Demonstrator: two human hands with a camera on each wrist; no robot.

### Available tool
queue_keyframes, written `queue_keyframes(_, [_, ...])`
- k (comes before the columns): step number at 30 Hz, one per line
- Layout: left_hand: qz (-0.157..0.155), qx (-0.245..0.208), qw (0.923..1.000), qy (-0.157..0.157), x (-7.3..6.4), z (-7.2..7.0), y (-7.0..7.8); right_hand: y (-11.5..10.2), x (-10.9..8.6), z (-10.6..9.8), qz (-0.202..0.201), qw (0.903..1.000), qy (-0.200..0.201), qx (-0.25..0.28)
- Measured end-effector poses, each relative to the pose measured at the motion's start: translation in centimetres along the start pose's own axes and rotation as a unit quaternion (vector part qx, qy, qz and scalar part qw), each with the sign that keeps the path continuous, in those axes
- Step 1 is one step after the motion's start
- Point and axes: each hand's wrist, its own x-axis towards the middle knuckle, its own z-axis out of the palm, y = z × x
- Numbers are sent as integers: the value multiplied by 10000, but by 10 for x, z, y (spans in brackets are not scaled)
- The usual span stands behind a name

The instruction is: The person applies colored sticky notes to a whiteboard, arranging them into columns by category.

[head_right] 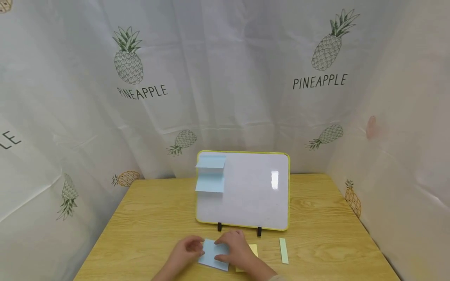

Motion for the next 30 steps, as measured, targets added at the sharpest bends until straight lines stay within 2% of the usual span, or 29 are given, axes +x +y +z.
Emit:
queue_keyframes(2, [31,79,9999,-103,-2,1,0,1,-4,4,-125,9999,-74,-44])
queue_keyframes(5, [71,435,9986,-292,-4,2,0,2,-10,8,-195,9996,-214,-5])
queue_keyframes(10, [197,1103,9910,-734,-3,0,-3,2,-16,12,-180,9991,-376,111])
queue_keyframes(15, [315,1354,9853,-989,-3,-2,-8,1,-18,12,-87,9983,-548,203])
queue_keyframes(22, [459,1469,9831,-987,-3,-1,-13,2,-17,8,256,9949,-809,536])
queue_keyframes(28, [393,1377,9857,-889,-4,0,-14,3,-14,3,479,9907,-968,826])
queue_keyframes(30, [400,1340,9864,-863,-5,0,-14,4,-13,3,441,9910,-921,862])
